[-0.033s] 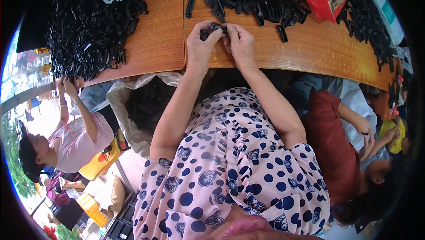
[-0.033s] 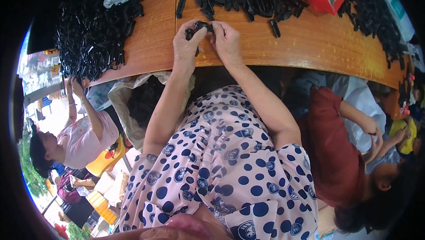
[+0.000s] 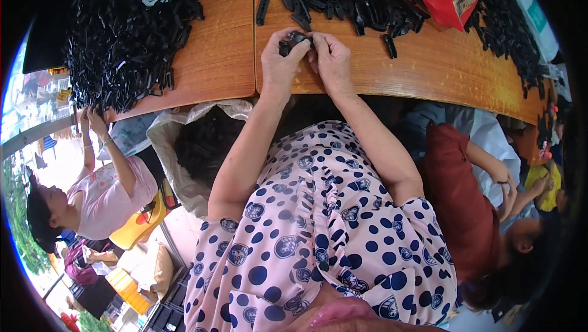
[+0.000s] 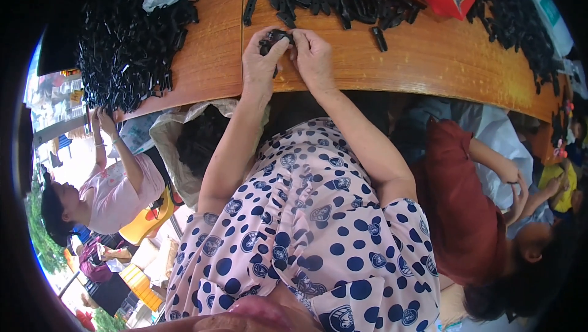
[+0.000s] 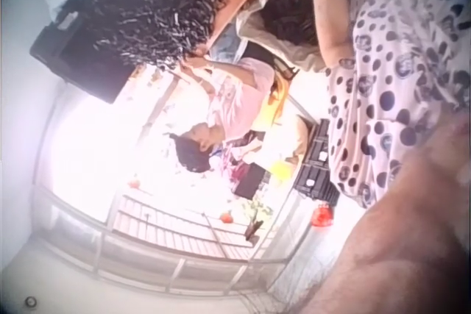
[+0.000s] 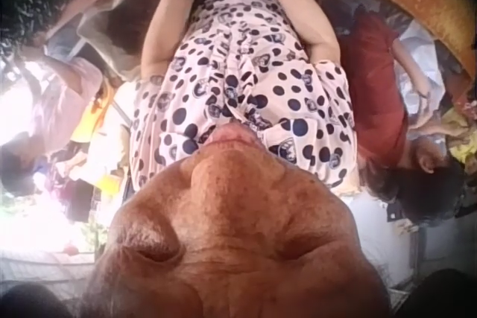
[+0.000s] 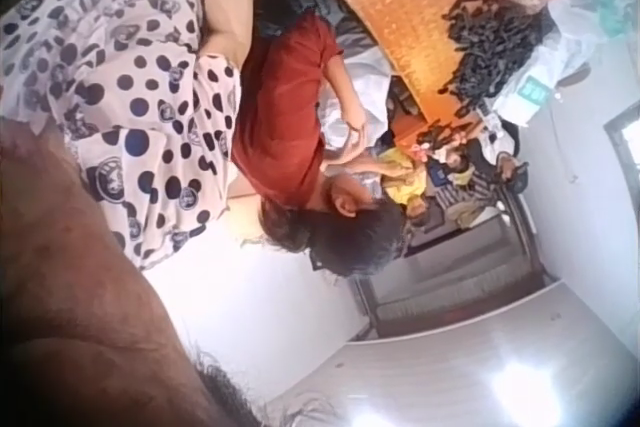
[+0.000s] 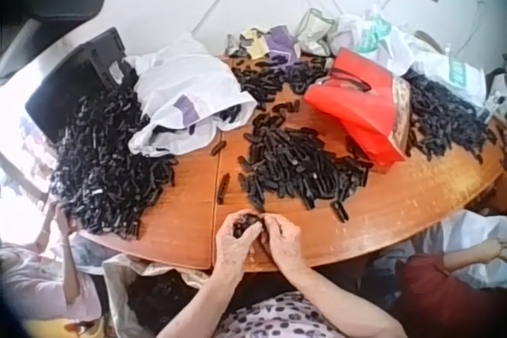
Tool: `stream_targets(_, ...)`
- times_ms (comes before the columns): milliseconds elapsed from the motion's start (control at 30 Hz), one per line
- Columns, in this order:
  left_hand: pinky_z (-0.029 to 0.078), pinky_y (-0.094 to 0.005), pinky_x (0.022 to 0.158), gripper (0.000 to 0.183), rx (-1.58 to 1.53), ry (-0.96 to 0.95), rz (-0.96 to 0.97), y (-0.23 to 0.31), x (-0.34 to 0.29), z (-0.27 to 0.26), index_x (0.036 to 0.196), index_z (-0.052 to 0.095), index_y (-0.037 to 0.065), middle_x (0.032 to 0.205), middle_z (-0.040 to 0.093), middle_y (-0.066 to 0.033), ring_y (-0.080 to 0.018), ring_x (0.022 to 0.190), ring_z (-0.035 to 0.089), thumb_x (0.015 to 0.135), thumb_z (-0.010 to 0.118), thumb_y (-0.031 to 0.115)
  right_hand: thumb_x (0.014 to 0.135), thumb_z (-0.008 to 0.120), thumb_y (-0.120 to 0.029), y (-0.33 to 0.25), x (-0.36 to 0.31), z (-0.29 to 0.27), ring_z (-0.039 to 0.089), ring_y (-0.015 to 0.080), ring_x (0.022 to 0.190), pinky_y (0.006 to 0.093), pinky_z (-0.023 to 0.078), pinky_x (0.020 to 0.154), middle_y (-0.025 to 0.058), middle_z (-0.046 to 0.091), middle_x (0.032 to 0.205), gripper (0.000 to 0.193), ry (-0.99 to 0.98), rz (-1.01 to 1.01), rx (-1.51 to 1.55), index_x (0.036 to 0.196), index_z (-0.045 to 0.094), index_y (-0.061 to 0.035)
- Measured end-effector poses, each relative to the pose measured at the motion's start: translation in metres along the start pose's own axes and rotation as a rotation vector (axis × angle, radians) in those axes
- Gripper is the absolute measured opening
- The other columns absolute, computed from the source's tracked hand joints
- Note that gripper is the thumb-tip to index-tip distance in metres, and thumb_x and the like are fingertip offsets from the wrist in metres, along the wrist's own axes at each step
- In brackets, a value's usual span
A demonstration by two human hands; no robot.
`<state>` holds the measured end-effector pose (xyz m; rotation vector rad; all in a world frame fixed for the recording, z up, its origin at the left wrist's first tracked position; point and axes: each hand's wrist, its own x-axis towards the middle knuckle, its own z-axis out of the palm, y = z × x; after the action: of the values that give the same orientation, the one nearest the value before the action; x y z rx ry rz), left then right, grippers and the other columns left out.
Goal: The person sorts and inspects small black plastic components by hand on a fabrication floor table.
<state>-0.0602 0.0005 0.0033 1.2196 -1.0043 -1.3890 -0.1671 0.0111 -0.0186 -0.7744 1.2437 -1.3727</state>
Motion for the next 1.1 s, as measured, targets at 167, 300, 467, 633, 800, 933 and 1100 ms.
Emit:
stream_targets(167, 0.04, -0.0165, 0.05, 0.023, -0.114, 0.051, -0.049, -0.003, -0.001, 0.008, 0.106, 0.062, 0.007, 0.089, 0.063, 0.0026, -0.0031, 0.068, 0.054, 0.085, 0.068, 0.013, 0.095, 0.056, -0.018, -0.001, -0.005, 0.005, 0.055, 0.0123, 0.06, 0.0266, 0.046, 0.057, 0.0055, 0.061, 0.07, 0.019, 0.028, -0.338, -0.216, 0.096, 0.062, 0.0002)
stream_targets(300, 0.041, -0.0156, 0.051, 0.023, 0.007, 0.033, 0.014, 0.008, -0.007, -0.009, 0.109, 0.062, 0.006, 0.092, 0.066, 0.0017, -0.0025, 0.07, 0.055, 0.088, 0.065, 0.014, 0.091, 0.062, -0.024, -0.007, -0.006, 0.0, 0.058, 0.0165, 0.063, 0.0292, 0.047, 0.06, 0.0086, 0.062, 0.071, 0.026, 0.094, -0.597, -0.522, 0.096, 0.062, 0.0005)
stream_targets(467, 0.042, -0.0156, 0.052, 0.023, -0.02, 0.049, 0.086, 0.02, -0.018, -0.034, 0.108, 0.061, 0.003, 0.098, 0.067, -0.0037, -0.003, 0.07, 0.056, 0.087, 0.064, 0.013, 0.083, 0.071, -0.032, -0.005, -0.008, 0.003, 0.059, 0.018, 0.063, 0.0303, 0.047, 0.058, 0.0088, 0.06, 0.068, 0.034, -0.328, -0.164, -0.491, 0.088, 0.06, -0.0003)
stream_targets(633, 0.041, -0.0175, 0.053, 0.02, -0.002, 0.06, -0.018, 0.034, -0.047, -0.088, 0.103, 0.061, 0.002, 0.09, 0.067, -0.005, -0.0045, 0.065, 0.053, 0.086, 0.064, 0.012, 0.08, 0.074, -0.023, -0.023, -0.036, 0.038, 0.054, 0.0107, 0.065, 0.0257, 0.044, 0.059, 0.0029, 0.057, 0.068, 0.026, -0.525, -0.161, -0.504, 0.085, 0.058, -0.0035)
stream_targets(800, 0.049, -0.0328, 0.073, 0.03, 1.156, -0.089, -0.006, 0.06, -0.098, -0.177, 0.108, 0.062, 0.004, 0.097, 0.067, -0.0106, -0.0266, 0.083, 0.065, 0.082, 0.068, 0.018, 0.08, 0.073, -0.03, -0.033, -0.005, 0.023, 0.061, 0.0208, 0.077, 0.0318, 0.049, 0.066, 0.0102, 0.061, 0.094, 0.035, -0.382, -0.577, -0.822, 0.099, 0.061, -0.0036)
stream_targets(933, 0.048, -0.0395, 0.075, 0.026, 1.225, -0.005, 0.31, 0.069, -0.077, -0.16, 0.103, 0.062, 0.004, 0.093, 0.064, -0.0158, -0.034, 0.088, 0.061, 0.08, 0.068, 0.017, 0.082, 0.063, -0.011, -0.045, 0.037, 0.009, 0.062, 0.03, 0.087, 0.0393, 0.053, 0.07, 0.0133, 0.06, 0.091, 0.017, -0.141, -0.826, -1.328, 0.094, 0.057, -0.0011)
stream_targets(1100, 0.048, -0.0419, 0.075, 0.021, 1.127, -0.079, 0.52, 0.063, 0.016, -0.074, 0.103, 0.059, 0.005, 0.093, 0.062, -0.0157, -0.0343, 0.091, 0.06, 0.085, 0.063, 0.015, 0.081, 0.059, -0.003, -0.032, 0.052, 0.009, 0.064, 0.03, 0.089, 0.0389, 0.055, 0.071, 0.015, 0.061, 0.095, 0.015, -0.242, -0.756, -1.51, 0.095, 0.057, 0.0006)
